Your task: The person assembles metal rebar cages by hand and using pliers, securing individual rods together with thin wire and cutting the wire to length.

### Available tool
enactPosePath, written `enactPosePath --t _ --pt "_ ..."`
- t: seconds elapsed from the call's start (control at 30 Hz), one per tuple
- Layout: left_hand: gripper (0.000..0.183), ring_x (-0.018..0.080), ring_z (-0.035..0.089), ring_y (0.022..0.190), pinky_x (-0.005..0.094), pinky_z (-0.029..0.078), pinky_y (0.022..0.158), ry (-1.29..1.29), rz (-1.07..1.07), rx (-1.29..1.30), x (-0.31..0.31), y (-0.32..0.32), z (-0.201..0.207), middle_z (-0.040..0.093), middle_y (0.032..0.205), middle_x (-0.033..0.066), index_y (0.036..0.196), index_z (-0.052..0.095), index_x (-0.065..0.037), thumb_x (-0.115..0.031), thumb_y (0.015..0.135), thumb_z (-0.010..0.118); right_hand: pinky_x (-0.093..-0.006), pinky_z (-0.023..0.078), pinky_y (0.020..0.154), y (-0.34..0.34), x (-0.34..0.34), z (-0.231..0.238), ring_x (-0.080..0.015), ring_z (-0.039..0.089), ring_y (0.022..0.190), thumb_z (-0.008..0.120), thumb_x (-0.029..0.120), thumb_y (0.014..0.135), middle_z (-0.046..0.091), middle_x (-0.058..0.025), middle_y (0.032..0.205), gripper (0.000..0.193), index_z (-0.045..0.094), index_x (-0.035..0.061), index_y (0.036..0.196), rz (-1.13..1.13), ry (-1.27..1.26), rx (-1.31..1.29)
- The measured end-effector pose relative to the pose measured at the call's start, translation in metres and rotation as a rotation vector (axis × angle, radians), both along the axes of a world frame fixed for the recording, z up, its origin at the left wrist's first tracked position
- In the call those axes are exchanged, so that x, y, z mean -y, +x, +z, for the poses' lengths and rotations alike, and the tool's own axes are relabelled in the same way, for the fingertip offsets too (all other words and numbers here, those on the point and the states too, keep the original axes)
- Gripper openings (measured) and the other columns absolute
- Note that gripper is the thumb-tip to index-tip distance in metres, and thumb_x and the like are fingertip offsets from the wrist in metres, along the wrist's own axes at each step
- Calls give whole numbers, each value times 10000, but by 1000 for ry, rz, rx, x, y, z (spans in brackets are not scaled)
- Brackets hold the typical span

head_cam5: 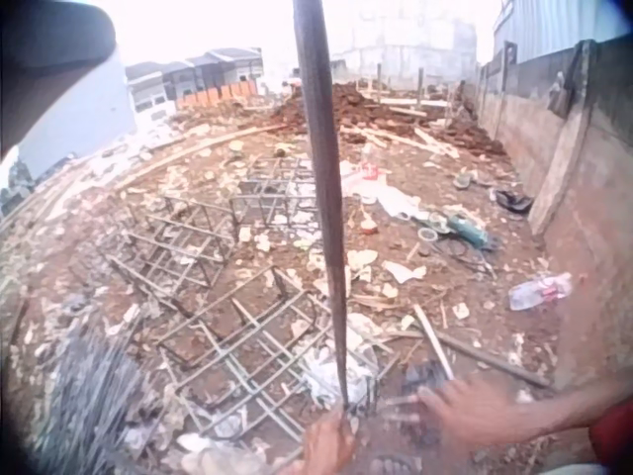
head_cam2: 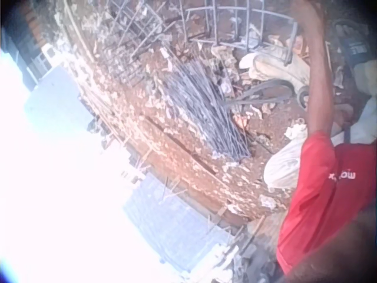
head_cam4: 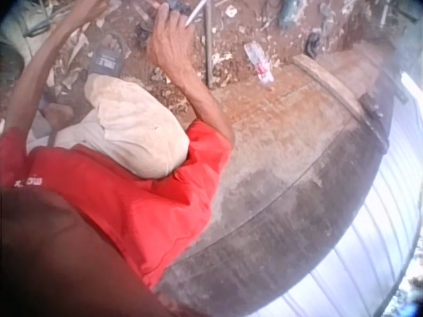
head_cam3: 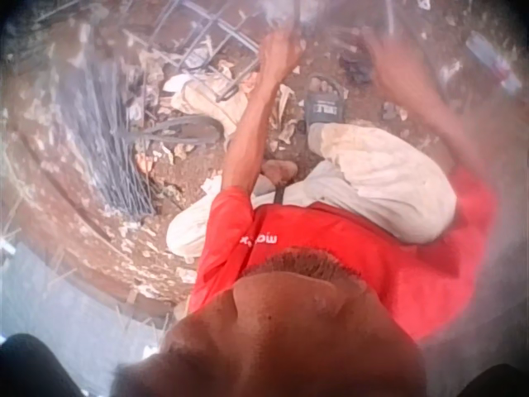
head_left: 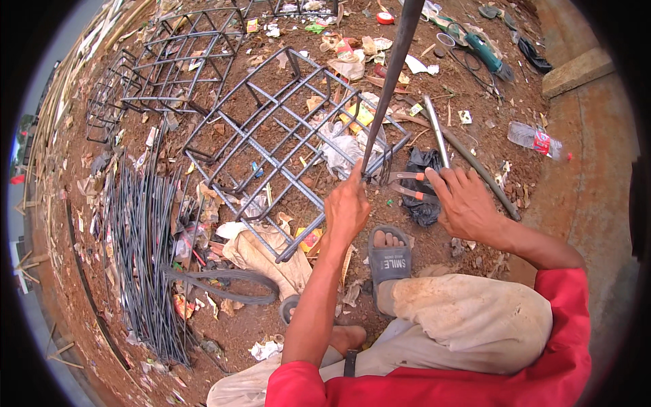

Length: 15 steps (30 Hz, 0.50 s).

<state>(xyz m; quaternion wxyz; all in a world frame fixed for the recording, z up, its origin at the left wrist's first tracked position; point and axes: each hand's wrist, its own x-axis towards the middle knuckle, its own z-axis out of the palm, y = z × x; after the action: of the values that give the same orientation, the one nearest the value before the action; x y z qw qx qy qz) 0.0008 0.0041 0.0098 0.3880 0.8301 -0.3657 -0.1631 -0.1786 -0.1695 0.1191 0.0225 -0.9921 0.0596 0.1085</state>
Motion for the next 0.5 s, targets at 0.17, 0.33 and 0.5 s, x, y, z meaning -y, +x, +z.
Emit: enactPosePath --t 0.17,0.33,0.5 --pt "573 436 653 758 513 501 700 51 -56 -76 -1 5 8 661 845 279 1429 513 -51 6 861 556 -385 472 692 10 25 -19 -271 579 915 650 204 764 558 -124 983 655 478 -11 1358 142 -227 49" --pt "572 435 642 763 514 497 708 64 -66 -63 0 3 11 658 862 273 1446 489 -52 1 879 549 -388 573 640 24 45 -19 -284 656 858 676 184 764 573 -126 981 504 506 70 1224 131 -208 24" --pt "512 424 651 765 489 504 693 16 -73 -66 -1 4 9 657 854 261 1403 534 -33 -11 892 568 -427 557 641 40 67 -21 -320 669 883 741 173 695 571 -136 972 583 494 99 1218 175 -49 -68"
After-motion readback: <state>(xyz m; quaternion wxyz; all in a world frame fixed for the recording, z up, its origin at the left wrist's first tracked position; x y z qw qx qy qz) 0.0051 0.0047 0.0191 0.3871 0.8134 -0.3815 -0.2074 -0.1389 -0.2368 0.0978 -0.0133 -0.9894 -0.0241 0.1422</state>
